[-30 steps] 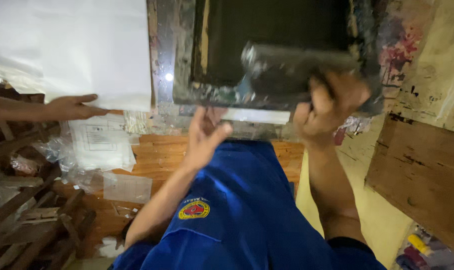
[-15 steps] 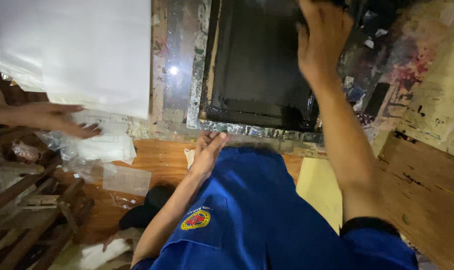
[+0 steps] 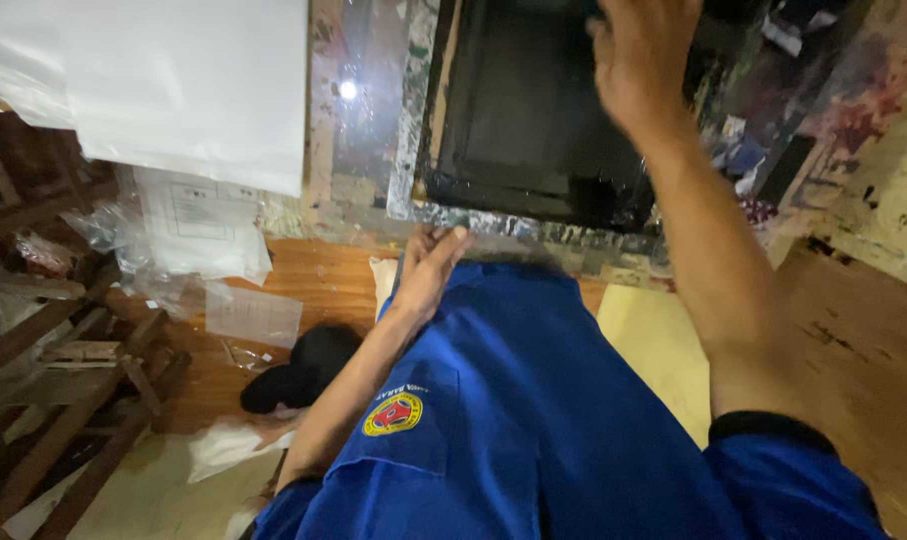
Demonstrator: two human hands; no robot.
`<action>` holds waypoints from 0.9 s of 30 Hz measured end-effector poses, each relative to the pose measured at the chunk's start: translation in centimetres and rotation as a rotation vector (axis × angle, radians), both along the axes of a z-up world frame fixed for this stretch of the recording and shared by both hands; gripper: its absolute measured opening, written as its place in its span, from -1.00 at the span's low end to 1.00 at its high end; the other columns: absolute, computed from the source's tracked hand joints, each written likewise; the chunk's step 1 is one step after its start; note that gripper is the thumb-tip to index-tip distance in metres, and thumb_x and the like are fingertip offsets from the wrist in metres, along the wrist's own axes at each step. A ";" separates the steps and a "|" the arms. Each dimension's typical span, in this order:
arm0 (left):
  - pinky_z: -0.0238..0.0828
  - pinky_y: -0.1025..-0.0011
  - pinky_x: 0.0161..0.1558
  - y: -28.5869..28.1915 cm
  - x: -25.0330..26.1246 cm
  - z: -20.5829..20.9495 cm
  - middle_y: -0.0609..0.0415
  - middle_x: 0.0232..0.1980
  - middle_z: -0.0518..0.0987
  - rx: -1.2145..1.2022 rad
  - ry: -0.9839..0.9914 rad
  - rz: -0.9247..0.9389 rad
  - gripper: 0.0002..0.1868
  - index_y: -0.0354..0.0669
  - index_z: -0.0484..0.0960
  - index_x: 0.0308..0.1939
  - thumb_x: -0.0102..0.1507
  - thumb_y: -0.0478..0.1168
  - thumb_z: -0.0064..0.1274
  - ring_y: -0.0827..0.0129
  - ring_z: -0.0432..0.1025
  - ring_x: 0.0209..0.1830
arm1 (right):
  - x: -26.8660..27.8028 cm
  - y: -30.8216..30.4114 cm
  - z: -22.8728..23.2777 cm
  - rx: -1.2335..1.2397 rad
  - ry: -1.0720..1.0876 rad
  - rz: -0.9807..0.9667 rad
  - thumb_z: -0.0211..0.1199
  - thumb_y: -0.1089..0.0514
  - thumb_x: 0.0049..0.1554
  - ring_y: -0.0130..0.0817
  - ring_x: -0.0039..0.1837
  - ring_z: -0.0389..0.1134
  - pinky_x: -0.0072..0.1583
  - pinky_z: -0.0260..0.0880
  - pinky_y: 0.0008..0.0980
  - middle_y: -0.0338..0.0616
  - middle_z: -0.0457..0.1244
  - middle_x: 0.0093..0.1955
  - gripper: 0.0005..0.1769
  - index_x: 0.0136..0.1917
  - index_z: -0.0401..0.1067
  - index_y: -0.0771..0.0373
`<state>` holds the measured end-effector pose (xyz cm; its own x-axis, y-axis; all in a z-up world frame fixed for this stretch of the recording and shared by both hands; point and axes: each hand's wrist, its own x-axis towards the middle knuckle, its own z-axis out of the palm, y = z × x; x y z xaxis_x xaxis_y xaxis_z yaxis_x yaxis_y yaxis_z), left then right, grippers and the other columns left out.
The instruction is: The person performs screen printing by placing a white sheet of paper on a frame, applying ink with a squeegee, and lifting the frame to reveal the printed design. The process is repeated multiple times with different sheets of paper.
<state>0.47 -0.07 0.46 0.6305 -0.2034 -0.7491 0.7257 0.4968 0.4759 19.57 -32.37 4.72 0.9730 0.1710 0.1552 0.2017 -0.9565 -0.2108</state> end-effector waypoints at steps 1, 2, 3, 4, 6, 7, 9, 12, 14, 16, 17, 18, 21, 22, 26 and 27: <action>0.50 0.31 0.34 -0.3 0.9 1.5 0.07 -0.12 0.45 -0.059 0.031 0.046 -0.67 -0.13 0.33 -0.12 0.28 -0.28 0.24 0.33 0.52 0.02 | -1.3 2.8 4.4 0.047 -0.028 0.046 0.44 0.43 0.04 0.17 0.40 0.24 0.07 0.09 0.03 0.07 0.20 0.47 -0.19 0.52 0.38 0.07; 0.50 0.31 0.34 -0.3 1.1 1.4 0.07 -0.12 0.45 -0.061 0.034 0.044 -0.67 -0.13 0.33 -0.12 0.28 -0.28 0.24 0.33 0.52 0.02 | -3.6 3.6 4.2 0.045 -0.025 0.043 0.44 0.43 0.04 0.17 0.40 0.24 0.07 0.09 0.03 0.07 0.20 0.47 -0.19 0.52 0.38 0.07; 0.50 0.28 0.34 -0.4 1.3 1.4 0.08 -0.14 0.45 -0.061 0.033 0.040 -0.71 -0.14 0.37 -0.09 0.29 -0.26 0.22 0.35 0.53 -0.01 | -5.9 4.3 4.0 -0.038 0.046 -0.001 0.36 0.30 0.11 0.13 0.22 0.24 0.06 0.11 0.06 0.04 0.22 0.23 -0.34 0.47 0.42 0.03; 0.50 0.25 0.34 -0.5 1.6 1.4 0.10 -0.15 0.46 -0.062 0.030 0.035 -0.74 -0.16 0.42 -0.06 0.31 -0.24 0.20 0.36 0.53 -0.03 | -8.0 5.0 3.9 -0.121 0.115 -0.044 0.27 0.18 0.18 0.10 0.03 0.24 0.04 0.12 0.08 0.01 0.25 -0.01 -0.48 0.42 0.45 -0.02; 0.48 0.16 0.33 -0.7 1.0 0.0 0.03 -0.09 0.44 -0.010 0.022 0.027 -0.64 -0.31 0.38 0.06 0.34 -0.23 0.21 0.28 0.53 0.01 | -11.8 6.3 4.2 -0.061 0.146 -0.032 0.24 0.16 0.23 0.07 0.05 0.26 0.11 0.11 0.10 -0.01 0.23 0.01 -0.44 0.49 0.38 -0.06; 0.46 0.07 0.33 -0.9 0.8 -0.7 -0.04 -0.03 0.43 0.043 0.014 0.021 -0.52 -0.47 0.34 0.17 0.37 -0.21 0.22 0.19 0.53 0.06 | -13.7 7.0 4.4 0.000 0.177 -0.017 0.20 0.15 0.27 0.04 0.07 0.29 0.18 0.11 0.11 -0.03 0.22 0.04 -0.40 0.56 0.30 -0.09; 0.47 0.09 0.32 -0.7 -0.4 -3.8 -0.02 -0.03 0.43 0.046 0.028 0.027 -0.54 -0.43 0.36 0.16 0.38 -0.20 0.22 0.21 0.54 0.05 | -15.2 7.9 4.3 -0.014 0.140 -0.021 0.18 0.15 0.28 -0.04 0.07 0.27 0.19 0.09 0.02 -0.05 0.22 0.06 -0.42 0.55 0.32 -0.09; 0.51 0.13 0.28 -0.6 -0.1 -4.7 0.00 -0.05 0.44 0.071 0.057 0.025 -0.58 -0.38 0.42 0.08 0.35 -0.18 0.26 0.20 0.56 0.03 | -16.3 8.4 2.3 -0.082 0.055 -0.037 0.19 0.14 0.30 -0.07 0.13 0.25 0.21 0.06 0.00 -0.04 0.21 0.11 -0.42 0.57 0.31 -0.07; 0.54 0.15 0.24 -0.6 0.6 -4.1 -0.01 -0.06 0.45 0.095 0.077 0.021 -0.60 -0.36 0.46 0.03 0.32 -0.17 0.31 0.16 0.57 0.02 | -16.4 8.6 1.0 -0.134 0.011 -0.043 0.23 0.13 0.30 -0.02 0.18 0.24 0.23 0.04 0.07 -0.01 0.20 0.14 -0.40 0.59 0.28 -0.05; 0.58 0.19 0.19 -0.9 1.4 -3.4 0.00 -0.07 0.47 0.177 0.131 0.033 -0.56 -0.38 0.47 0.01 0.27 -0.19 0.36 0.21 0.60 -0.03 | -16.0 9.0 0.2 -0.105 -0.031 -0.056 0.32 0.24 0.27 0.08 0.28 0.17 0.26 -0.01 0.20 0.11 0.13 0.27 -0.31 0.61 0.24 -0.01; 0.58 0.19 0.19 -0.9 1.5 -3.8 0.00 -0.07 0.47 0.177 0.130 0.037 -0.56 -0.38 0.47 0.01 0.27 -0.19 0.36 0.21 0.60 -0.03 | -16.2 8.7 -0.7 -0.104 -0.032 -0.052 0.32 0.24 0.27 0.08 0.28 0.17 0.26 -0.01 0.20 0.11 0.13 0.27 -0.31 0.61 0.24 -0.01; 0.58 0.17 0.18 -0.9 1.4 -4.1 0.00 -0.10 0.47 0.174 0.126 0.048 -0.61 -0.37 0.47 -0.04 0.27 -0.23 0.36 0.19 0.61 -0.04 | -16.4 8.6 -1.7 -0.119 -0.037 -0.044 0.33 0.19 0.27 0.10 0.28 0.19 0.25 -0.01 0.25 0.12 0.15 0.25 -0.32 0.61 0.25 -0.03; 0.59 0.15 0.17 -0.9 1.4 -4.2 0.02 -0.15 0.50 0.179 0.138 0.078 -0.65 -0.32 0.48 -0.11 0.25 -0.27 0.37 0.17 0.63 -0.07 | -16.2 8.3 -3.5 -0.149 -0.044 -0.034 0.30 0.14 0.31 0.10 0.26 0.21 0.24 -0.02 0.27 0.10 0.16 0.22 -0.36 0.61 0.25 -0.08; 0.60 0.15 0.15 -1.0 1.5 -4.1 0.02 -0.17 0.52 0.184 0.149 0.090 -0.65 -0.30 0.48 -0.13 0.23 -0.29 0.39 0.17 0.64 -0.10 | -16.1 8.1 -3.8 -0.166 -0.051 -0.040 0.26 0.13 0.34 0.08 0.24 0.21 0.24 -0.03 0.24 0.07 0.16 0.21 -0.38 0.62 0.24 -0.11; 0.60 0.13 0.15 -0.7 1.2 -4.8 -0.03 -0.16 0.59 0.188 0.175 0.092 -0.65 -0.28 0.53 -0.16 0.21 -0.26 0.44 0.10 0.66 -0.05 | -13.0 7.3 -3.1 -0.179 -0.041 -0.058 0.36 0.12 0.29 0.10 0.21 0.22 0.20 -0.01 0.29 0.07 0.17 0.19 -0.29 0.62 0.19 -0.17; 0.62 0.21 0.15 -0.6 1.3 -4.6 0.02 -0.21 0.64 0.173 0.190 0.098 -0.72 -0.19 0.57 -0.21 0.19 -0.24 0.41 0.18 0.66 -0.07 | -11.8 7.1 -2.4 -0.233 -0.022 -0.097 0.39 0.06 0.30 0.06 0.18 0.25 0.21 0.08 0.22 0.03 0.20 0.20 -0.33 0.60 0.23 -0.20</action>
<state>1.81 -0.67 -4.11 0.4859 -0.0072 -0.8740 0.7624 0.4925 0.4198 7.81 -25.30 2.28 0.9834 0.1110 0.1437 0.1090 -0.9938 0.0215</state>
